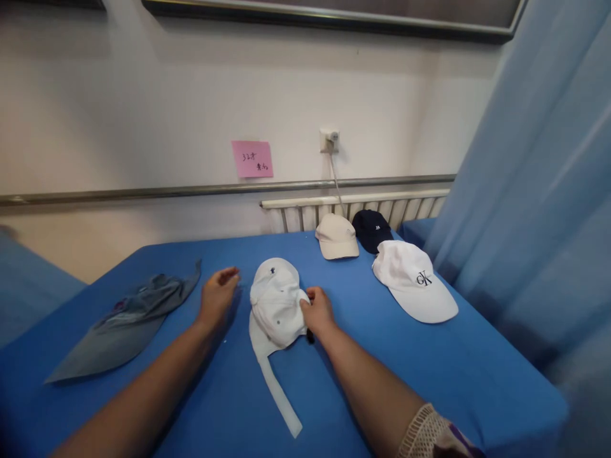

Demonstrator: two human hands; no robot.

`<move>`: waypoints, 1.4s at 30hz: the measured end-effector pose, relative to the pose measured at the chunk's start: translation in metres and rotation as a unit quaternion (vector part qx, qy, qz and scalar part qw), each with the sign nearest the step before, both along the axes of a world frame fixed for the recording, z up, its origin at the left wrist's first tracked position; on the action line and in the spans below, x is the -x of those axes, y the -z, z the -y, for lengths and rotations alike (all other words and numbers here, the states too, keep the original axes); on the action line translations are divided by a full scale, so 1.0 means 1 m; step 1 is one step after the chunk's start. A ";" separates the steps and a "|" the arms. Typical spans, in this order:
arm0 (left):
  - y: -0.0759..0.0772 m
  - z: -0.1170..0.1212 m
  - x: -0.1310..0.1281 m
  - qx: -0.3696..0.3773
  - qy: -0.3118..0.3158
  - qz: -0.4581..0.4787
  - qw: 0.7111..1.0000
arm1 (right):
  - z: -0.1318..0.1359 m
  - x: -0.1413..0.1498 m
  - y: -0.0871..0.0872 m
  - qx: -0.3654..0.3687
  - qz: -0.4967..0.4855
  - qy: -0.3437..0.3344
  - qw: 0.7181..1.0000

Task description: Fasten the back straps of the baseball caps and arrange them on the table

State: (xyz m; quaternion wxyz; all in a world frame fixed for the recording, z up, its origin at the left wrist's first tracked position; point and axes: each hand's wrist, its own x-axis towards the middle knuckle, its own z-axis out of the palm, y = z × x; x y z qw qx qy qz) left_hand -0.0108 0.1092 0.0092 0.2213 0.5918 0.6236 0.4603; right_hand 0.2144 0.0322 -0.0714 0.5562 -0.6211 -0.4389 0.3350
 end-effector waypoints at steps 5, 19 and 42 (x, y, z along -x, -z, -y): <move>0.025 0.061 0.012 0.046 0.066 -0.052 0.995 | 0.010 -0.003 -0.007 -0.032 0.086 0.014 0.996; 0.014 0.073 0.000 0.035 0.113 -0.127 0.985 | 0.054 -0.002 -0.048 -0.142 0.277 -0.302 0.901; -0.009 0.118 0.002 0.148 0.450 -0.201 0.857 | 0.054 -0.043 -0.051 -0.050 0.271 -0.414 0.867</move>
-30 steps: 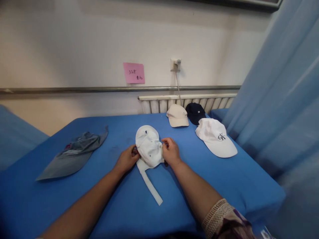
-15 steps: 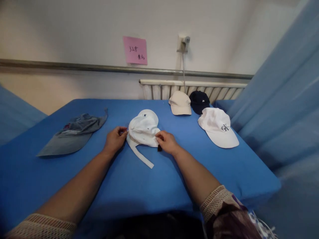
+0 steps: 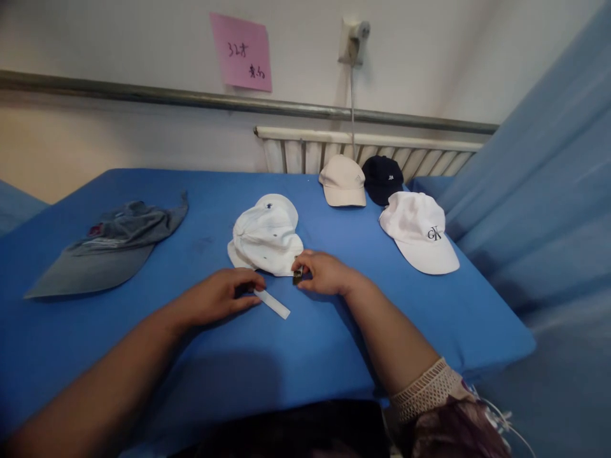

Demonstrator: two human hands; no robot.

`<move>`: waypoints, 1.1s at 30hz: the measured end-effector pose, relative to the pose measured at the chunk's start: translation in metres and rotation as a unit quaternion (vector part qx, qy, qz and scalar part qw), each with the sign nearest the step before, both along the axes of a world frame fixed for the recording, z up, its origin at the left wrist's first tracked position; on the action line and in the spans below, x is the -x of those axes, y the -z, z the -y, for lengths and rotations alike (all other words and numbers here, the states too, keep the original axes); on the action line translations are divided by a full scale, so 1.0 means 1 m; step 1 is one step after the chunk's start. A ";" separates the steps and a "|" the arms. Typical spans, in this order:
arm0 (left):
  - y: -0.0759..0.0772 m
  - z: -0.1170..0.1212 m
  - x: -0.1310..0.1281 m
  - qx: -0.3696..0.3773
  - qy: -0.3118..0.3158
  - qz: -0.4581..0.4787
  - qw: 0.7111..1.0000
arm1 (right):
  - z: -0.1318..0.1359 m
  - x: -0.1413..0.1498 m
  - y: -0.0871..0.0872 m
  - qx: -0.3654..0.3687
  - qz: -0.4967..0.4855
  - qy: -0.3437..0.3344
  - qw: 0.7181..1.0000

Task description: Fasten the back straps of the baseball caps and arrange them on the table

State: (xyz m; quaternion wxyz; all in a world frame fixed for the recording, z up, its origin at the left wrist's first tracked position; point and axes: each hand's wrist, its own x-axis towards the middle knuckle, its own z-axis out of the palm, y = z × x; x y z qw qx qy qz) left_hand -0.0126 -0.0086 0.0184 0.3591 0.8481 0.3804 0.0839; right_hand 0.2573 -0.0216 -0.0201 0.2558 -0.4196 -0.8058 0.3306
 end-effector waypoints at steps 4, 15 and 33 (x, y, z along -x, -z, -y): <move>0.001 -0.002 0.007 -0.041 0.018 -0.010 0.999 | 0.003 0.005 -0.007 -0.007 0.062 0.021 0.998; 0.008 -0.004 0.006 -0.138 0.036 -0.027 0.989 | 0.004 0.013 -0.009 -0.048 0.113 0.030 0.992; 0.025 -0.024 -0.005 -0.193 -0.131 -0.097 0.968 | 0.008 0.022 -0.010 -0.099 0.172 0.046 0.979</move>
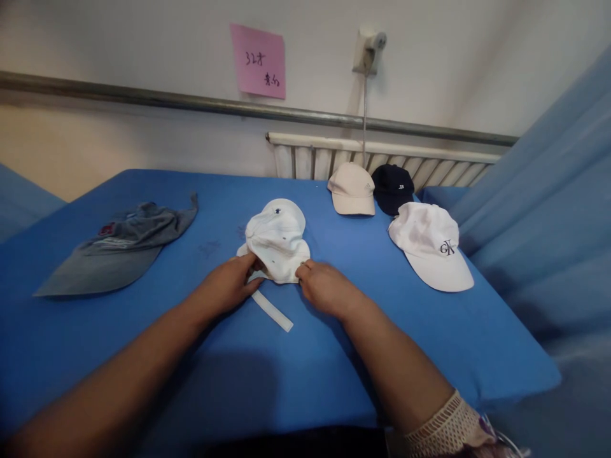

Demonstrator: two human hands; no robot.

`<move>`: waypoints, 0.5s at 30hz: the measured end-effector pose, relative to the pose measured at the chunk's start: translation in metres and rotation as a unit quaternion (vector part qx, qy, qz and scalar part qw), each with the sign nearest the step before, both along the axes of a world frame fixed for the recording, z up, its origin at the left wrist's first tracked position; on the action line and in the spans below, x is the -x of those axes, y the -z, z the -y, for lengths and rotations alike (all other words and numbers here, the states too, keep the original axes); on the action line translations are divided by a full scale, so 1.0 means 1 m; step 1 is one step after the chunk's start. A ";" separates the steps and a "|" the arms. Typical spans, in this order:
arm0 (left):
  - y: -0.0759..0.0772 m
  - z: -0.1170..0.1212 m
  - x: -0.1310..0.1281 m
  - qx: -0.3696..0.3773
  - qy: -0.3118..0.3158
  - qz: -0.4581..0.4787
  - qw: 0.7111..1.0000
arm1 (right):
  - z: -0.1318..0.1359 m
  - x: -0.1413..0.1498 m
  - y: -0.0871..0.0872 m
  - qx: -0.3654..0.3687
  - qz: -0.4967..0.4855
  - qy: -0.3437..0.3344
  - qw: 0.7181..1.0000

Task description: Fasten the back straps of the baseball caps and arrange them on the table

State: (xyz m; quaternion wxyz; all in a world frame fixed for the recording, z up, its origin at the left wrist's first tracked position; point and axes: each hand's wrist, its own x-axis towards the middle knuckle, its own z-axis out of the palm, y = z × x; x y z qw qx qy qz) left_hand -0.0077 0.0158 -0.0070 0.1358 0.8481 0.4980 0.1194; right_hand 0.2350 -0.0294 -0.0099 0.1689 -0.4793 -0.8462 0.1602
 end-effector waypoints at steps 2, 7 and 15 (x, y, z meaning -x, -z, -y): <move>0.000 0.001 -0.001 -0.012 0.008 -0.017 1.000 | -0.002 -0.001 0.002 -0.005 0.008 0.008 1.000; -0.014 0.016 0.000 -0.044 -0.020 0.055 0.997 | -0.009 -0.010 0.011 0.014 -0.046 -0.004 0.999; -0.029 0.018 0.007 0.022 -0.066 -0.004 0.998 | -0.013 -0.014 0.014 0.040 -0.085 0.005 0.996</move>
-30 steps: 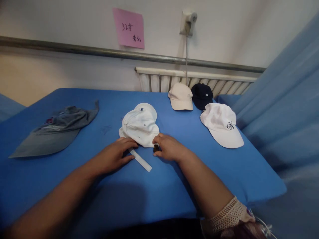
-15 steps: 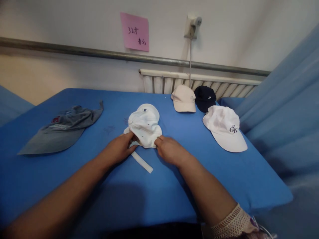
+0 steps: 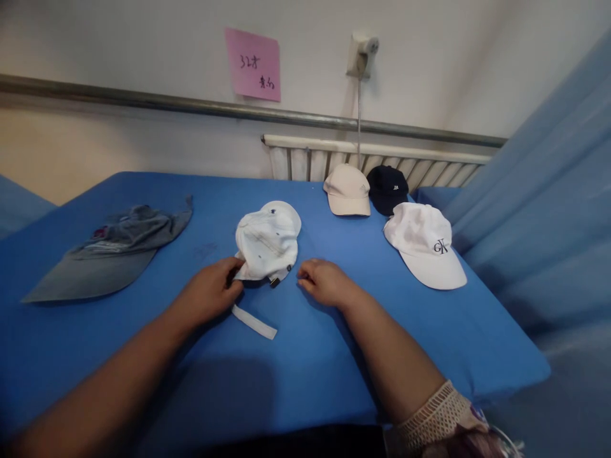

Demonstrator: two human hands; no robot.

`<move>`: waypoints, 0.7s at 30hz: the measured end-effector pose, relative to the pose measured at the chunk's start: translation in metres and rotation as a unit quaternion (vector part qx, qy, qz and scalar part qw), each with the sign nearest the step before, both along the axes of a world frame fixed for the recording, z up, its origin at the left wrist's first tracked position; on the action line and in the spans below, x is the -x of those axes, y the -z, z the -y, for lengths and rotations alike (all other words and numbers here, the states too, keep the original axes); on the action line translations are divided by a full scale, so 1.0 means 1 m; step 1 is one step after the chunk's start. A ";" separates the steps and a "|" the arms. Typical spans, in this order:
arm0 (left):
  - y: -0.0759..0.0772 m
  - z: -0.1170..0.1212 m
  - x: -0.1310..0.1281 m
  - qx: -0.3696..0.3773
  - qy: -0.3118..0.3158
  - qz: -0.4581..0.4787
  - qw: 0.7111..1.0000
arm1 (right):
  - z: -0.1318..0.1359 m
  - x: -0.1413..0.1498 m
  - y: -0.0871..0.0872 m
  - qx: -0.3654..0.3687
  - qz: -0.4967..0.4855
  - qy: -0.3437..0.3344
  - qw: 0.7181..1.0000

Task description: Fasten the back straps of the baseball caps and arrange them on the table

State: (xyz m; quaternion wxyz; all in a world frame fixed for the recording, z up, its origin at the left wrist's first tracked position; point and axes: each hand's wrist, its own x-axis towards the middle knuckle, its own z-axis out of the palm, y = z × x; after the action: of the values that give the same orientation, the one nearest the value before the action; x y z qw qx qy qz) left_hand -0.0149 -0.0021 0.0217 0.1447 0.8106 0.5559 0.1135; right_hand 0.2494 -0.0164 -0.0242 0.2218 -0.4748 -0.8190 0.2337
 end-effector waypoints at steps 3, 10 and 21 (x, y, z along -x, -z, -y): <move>0.001 -0.002 0.001 0.008 0.007 -0.018 1.000 | 0.002 0.007 -0.002 -0.034 -0.016 0.011 0.999; -0.005 0.003 0.000 0.025 -0.009 -0.023 0.999 | 0.013 0.051 -0.006 -0.059 0.002 0.043 0.997; -0.014 0.012 -0.002 0.041 0.016 0.073 0.996 | 0.010 0.067 0.000 -0.059 0.067 0.095 0.991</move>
State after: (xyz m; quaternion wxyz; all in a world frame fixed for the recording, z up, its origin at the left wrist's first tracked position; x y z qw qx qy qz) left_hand -0.0126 -0.0144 0.0356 0.2201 0.8023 0.5350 0.1472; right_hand 0.1821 -0.0268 -0.0239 0.2153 -0.5514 -0.7954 0.1300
